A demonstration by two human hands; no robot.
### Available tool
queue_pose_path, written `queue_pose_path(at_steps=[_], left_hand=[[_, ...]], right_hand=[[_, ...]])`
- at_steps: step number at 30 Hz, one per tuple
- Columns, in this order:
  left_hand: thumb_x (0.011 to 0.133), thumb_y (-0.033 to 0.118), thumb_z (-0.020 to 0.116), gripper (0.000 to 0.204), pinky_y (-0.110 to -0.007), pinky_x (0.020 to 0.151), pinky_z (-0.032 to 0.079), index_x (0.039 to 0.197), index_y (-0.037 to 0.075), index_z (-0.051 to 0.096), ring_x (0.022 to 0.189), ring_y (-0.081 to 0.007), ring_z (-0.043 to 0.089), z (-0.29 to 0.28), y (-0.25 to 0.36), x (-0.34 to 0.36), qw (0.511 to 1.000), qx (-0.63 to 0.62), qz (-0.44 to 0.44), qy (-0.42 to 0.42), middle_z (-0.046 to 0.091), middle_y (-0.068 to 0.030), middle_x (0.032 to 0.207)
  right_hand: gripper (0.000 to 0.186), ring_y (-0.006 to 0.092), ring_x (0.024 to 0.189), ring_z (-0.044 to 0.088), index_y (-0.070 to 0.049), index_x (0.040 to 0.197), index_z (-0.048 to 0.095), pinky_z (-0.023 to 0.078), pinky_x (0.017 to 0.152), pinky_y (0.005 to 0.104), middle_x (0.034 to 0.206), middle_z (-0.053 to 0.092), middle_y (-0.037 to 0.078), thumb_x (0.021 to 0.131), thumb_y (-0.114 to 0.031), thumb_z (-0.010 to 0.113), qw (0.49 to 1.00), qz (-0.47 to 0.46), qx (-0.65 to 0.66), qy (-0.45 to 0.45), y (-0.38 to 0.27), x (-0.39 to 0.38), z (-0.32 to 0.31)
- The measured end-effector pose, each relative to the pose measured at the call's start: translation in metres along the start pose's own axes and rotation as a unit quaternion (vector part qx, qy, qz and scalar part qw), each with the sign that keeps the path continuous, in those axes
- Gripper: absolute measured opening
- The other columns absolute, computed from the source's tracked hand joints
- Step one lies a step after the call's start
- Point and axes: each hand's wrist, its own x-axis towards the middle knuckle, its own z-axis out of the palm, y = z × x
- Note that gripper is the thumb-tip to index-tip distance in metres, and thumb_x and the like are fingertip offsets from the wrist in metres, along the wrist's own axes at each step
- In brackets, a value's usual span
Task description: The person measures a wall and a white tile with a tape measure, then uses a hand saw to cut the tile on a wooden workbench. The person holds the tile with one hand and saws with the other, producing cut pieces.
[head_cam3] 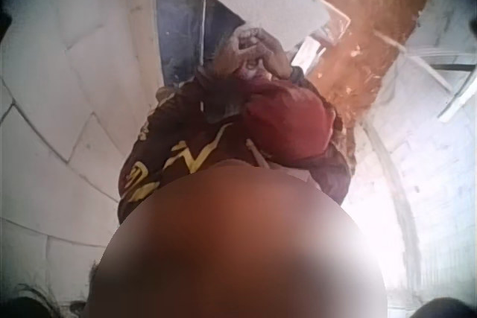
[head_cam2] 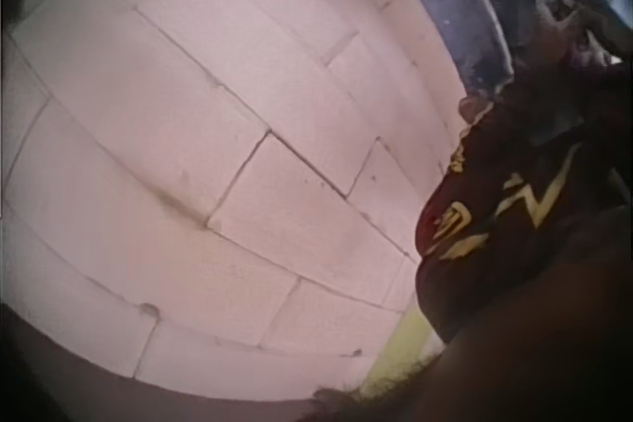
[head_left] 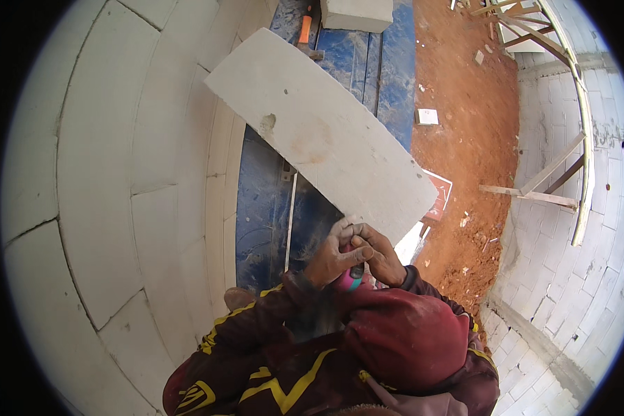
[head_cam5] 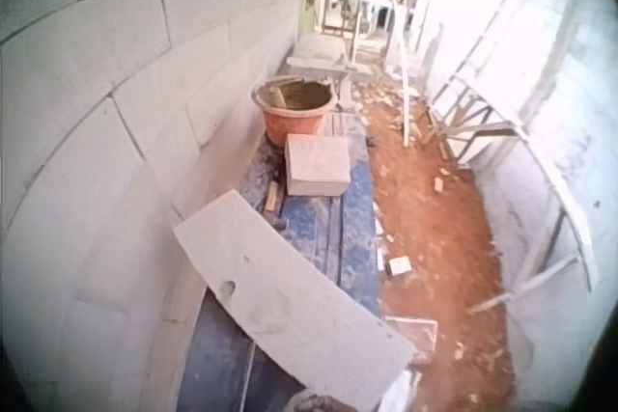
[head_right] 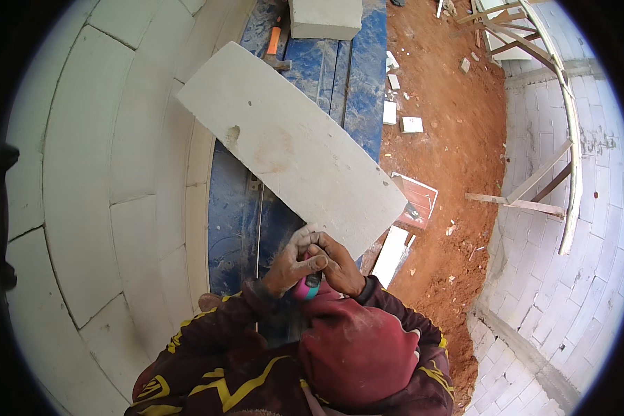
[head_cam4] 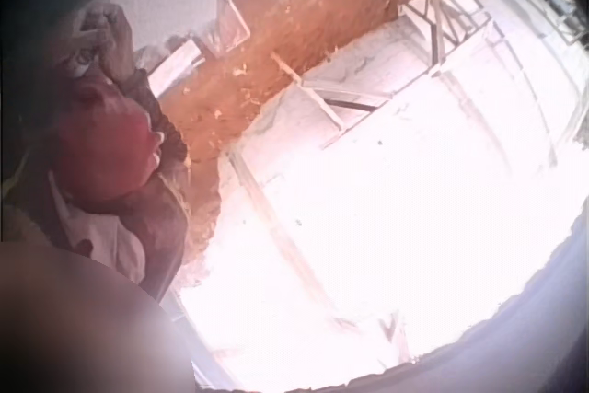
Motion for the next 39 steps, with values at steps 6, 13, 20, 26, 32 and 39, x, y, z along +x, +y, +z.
queue_pose_path(at_steps=[6, 13, 20, 26, 32, 39], left_hand=[[0.085, 0.037, 0.085, 0.106, -0.040, 0.114, 0.038, 0.153, -0.010, 0.019, 0.137, -0.0281, 0.047, -0.006, -0.017, -0.013, 0.992, -0.067, -0.085, -0.058, 0.046, -0.0238, 0.147], [0.081, 0.035, 0.088, 0.117, -0.042, 0.120, 0.030, 0.155, -0.008, 0.008, 0.145, -0.0300, 0.036, -0.002, -0.018, -0.006, 0.993, -0.071, -0.073, -0.064, 0.033, -0.0258, 0.157], [0.088, 0.032, 0.083, 0.087, -0.038, 0.110, 0.041, 0.144, -0.007, 0.028, 0.127, -0.0238, 0.050, -0.002, -0.022, -0.012, 0.989, -0.069, -0.122, -0.038, 0.050, -0.0181, 0.134], [0.102, 0.032, 0.060, 0.033, -0.025, 0.070, 0.053, 0.113, 0.001, 0.064, 0.084, -0.0117, 0.068, -0.023, -0.026, -0.014, 0.970, -0.019, -0.211, -0.120, 0.064, -0.0021, 0.090], [0.103, 0.033, 0.059, 0.037, -0.029, 0.074, 0.058, 0.112, -0.002, 0.064, 0.084, -0.0166, 0.071, -0.003, -0.051, -0.001, 0.965, -0.091, -0.200, -0.142, 0.069, -0.0083, 0.095], [0.103, 0.030, 0.058, 0.039, -0.030, 0.080, 0.058, 0.119, -0.006, 0.063, 0.095, -0.0190, 0.071, 0.002, -0.072, 0.006, 0.954, -0.138, -0.221, -0.151, 0.070, -0.0119, 0.101]], right_hand=[[0.032, 0.0168, 0.103, 0.065, 0.002, 0.127, 0.061, 0.053, 0.093, 0.0328, 0.115, 0.069, 0.009, 0.097, -0.010, 0.066, 0.982, 0.124, -0.127, -0.066, -0.025, -0.018, -0.024], [0.031, 0.0131, 0.103, 0.064, 0.000, 0.125, 0.062, 0.053, 0.092, 0.0280, 0.114, 0.067, 0.004, 0.094, 0.002, 0.066, 0.981, 0.171, -0.016, -0.086, -0.014, -0.015, -0.032], [0.023, 0.0110, 0.082, 0.065, -0.003, 0.102, 0.064, 0.053, 0.076, 0.0259, 0.090, 0.066, 0.001, 0.086, 0.012, 0.063, 0.978, 0.195, 0.059, -0.043, -0.033, 0.002, -0.049], [0.015, 0.0103, 0.066, 0.063, -0.002, 0.104, 0.061, 0.052, 0.056, 0.0233, 0.086, 0.067, 0.005, 0.091, 0.001, 0.069, 0.941, -0.004, -0.162, 0.296, -0.057, -0.015, -0.126], [0.025, 0.0105, 0.068, 0.064, 0.003, 0.114, 0.066, 0.055, 0.058, 0.0239, 0.091, 0.070, 0.009, 0.094, -0.011, 0.071, 0.872, -0.016, -0.436, 0.220, -0.038, -0.044, -0.153], [0.025, 0.0280, 0.085, 0.069, -0.001, 0.115, 0.068, 0.057, 0.074, 0.0368, 0.095, 0.069, 0.016, 0.091, 0.002, 0.061, 0.792, -0.108, -0.573, 0.182, -0.032, -0.045, -0.148]])
